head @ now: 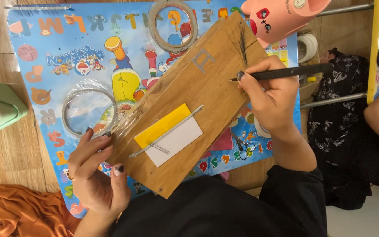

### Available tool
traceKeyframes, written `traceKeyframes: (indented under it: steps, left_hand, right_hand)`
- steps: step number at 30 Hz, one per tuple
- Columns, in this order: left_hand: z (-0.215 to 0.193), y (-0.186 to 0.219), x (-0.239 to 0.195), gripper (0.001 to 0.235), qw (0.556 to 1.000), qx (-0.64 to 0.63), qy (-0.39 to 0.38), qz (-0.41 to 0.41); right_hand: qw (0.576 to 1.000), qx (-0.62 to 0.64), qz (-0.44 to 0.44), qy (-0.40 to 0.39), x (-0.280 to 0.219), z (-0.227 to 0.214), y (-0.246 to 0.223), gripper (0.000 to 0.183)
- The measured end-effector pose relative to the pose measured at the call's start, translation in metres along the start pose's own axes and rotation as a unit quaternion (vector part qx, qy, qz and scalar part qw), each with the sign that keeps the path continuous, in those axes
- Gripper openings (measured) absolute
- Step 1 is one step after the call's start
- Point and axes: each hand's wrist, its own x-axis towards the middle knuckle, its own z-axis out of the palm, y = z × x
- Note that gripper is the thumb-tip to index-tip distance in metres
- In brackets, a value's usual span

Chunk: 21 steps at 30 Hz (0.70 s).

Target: Manually aligning and pressing individual eyelash fibers onto a template board to create false eyelashes.

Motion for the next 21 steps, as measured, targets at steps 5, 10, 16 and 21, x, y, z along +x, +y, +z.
traceKeyframes:
  steps: [5, 10, 16, 21]
  left_hand:
    - [0.0, 0.001, 0.0, 0.021, 1.0, 0.004, 0.005, -0.002]
    - [0.0, 0.0, 0.0, 0.023, 1.0, 0.0, 0.004, 0.002]
    - [0.004, -0.004, -0.002, 0.045, 0.998, 0.021, -0.03, 0.046]
    - [0.009, -0.007, 0.0, 0.067, 0.994, 0.038, -0.07, 0.077]
  right_hand:
    - [1.0, 0.016, -0.005, -0.016, 0.008, 0.006, 0.002, 0.007]
    - [0.999, 0.028, -0.034, -0.017, 0.017, 0.014, 0.003, 0.006]
    - [0.998, 0.027, -0.051, -0.028, 0.024, 0.018, 0.001, 0.008]
    - [0.994, 0.04, -0.098, -0.034, 0.016, 0.002, 0.005, 0.011]
